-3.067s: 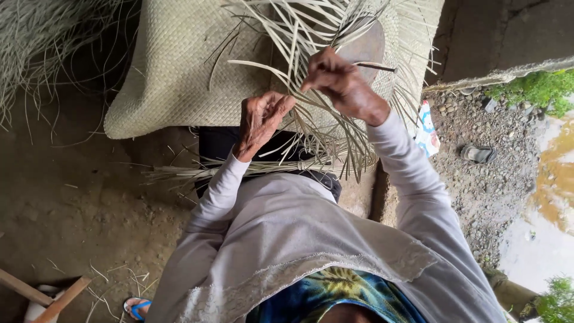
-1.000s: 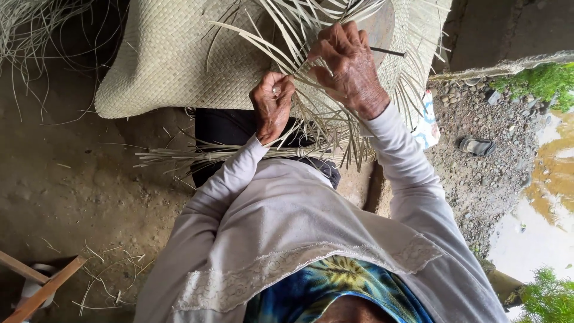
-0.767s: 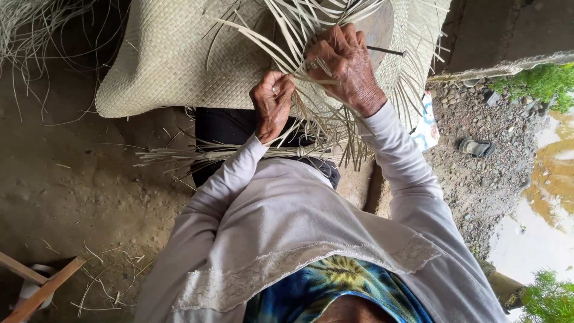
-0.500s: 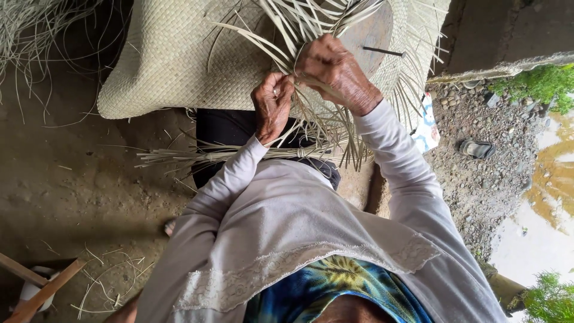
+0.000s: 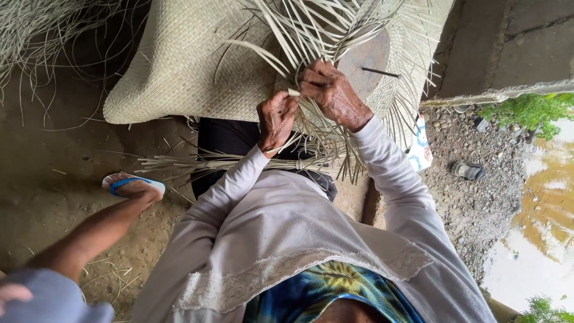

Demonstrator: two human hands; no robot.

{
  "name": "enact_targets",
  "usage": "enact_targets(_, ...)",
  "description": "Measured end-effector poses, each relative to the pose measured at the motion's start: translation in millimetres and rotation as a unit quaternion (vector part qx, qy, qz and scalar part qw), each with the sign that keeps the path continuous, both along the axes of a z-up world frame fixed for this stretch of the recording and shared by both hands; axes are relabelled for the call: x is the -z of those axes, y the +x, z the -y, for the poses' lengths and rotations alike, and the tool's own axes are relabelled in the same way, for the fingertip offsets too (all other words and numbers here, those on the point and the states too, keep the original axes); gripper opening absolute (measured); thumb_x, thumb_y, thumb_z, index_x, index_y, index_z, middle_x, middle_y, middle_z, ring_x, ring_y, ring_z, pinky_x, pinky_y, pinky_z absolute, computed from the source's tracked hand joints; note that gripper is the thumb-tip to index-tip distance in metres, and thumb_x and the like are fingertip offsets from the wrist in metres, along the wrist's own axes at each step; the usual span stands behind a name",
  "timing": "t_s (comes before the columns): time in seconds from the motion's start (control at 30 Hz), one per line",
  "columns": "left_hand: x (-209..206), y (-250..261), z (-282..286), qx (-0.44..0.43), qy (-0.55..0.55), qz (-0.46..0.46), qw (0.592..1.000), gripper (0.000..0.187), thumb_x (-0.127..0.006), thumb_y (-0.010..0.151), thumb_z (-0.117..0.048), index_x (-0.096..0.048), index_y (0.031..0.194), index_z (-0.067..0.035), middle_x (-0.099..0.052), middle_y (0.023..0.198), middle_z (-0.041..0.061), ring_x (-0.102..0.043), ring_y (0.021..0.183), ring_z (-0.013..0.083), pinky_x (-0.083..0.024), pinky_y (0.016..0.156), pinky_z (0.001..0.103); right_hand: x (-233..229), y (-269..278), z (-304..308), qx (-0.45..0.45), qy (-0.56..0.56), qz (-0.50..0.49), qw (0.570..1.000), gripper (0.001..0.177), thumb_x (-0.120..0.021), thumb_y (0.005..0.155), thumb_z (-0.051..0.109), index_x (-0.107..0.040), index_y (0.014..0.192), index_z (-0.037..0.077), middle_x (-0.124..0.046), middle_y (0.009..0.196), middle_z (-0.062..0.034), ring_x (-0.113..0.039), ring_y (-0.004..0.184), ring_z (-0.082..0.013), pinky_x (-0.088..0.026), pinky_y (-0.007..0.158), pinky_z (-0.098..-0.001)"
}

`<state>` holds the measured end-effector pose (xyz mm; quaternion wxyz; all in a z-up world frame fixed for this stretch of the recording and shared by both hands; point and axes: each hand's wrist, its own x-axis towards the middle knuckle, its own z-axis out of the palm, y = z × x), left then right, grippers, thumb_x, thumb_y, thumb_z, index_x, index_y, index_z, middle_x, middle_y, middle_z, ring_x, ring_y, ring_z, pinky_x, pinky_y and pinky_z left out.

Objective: Weaving dried palm strips into a circular pattern around a wooden jig to create a mat or hat.

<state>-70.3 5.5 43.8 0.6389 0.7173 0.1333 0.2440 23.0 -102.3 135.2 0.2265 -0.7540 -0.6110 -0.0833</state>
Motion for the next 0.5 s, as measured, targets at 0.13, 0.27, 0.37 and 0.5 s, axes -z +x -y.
enact_targets(0.13, -7, 2, -7, 0.052, -0.107, -0.064, 0.991, 0.007, -0.059, 0.081, -0.011, -0.065, 0.080, -0.009, -0.067, 0.070, 0.009, -0.066, 0.068, 0.0199, -0.052, 0.065, 0.035, 1, -1, 6, -0.027, 0.059, -0.007, 0.998, 0.043, -0.033, 0.097, 0.042, -0.062, 0.083, 0.012, -0.061, 0.093, -0.0044, -0.058, 0.094, -0.0238, -0.046, 0.077, -0.0314)
enact_targets(0.27, 5, 4, -2, 0.050, -0.162, -0.060, 0.984, 0.010, -0.058, 0.083, -0.018, -0.066, 0.081, -0.011, -0.066, 0.069, 0.005, -0.064, 0.070, 0.0135, -0.051, 0.070, 0.032, -13, -7, 4, -0.038, 0.079, -0.007, 0.996, 0.038, -0.038, 0.098, 0.031, -0.064, 0.086, 0.006, -0.063, 0.095, -0.0094, -0.060, 0.094, -0.0285, -0.048, 0.077, -0.0333)
enact_targets(0.37, 10, 4, -5, 0.047, -0.089, -0.049, 0.994, 0.008, -0.061, 0.083, -0.016, -0.067, 0.082, -0.011, -0.067, 0.071, 0.009, -0.066, 0.073, 0.0179, -0.051, 0.069, 0.033, 27, 14, 8, -0.048, 0.083, -0.021, 0.995, 0.031, -0.042, 0.098, 0.024, -0.065, 0.087, 0.005, -0.063, 0.090, -0.0116, -0.061, 0.090, -0.0304, -0.050, 0.075, -0.0361)
enact_targets(0.5, 5, 5, 1, 0.056, 0.010, 0.067, 0.996, 0.023, -0.048, 0.090, -0.025, -0.057, 0.087, -0.004, -0.053, 0.071, 0.005, -0.049, 0.065, 0.0159, -0.040, 0.059, 0.029, 45, 28, 13, -0.050, -0.018, 0.083, 0.995, 0.018, -0.052, 0.090, 0.006, -0.052, 0.107, 0.010, -0.056, 0.101, -0.0065, -0.057, 0.090, -0.0199, -0.053, 0.076, -0.0313)
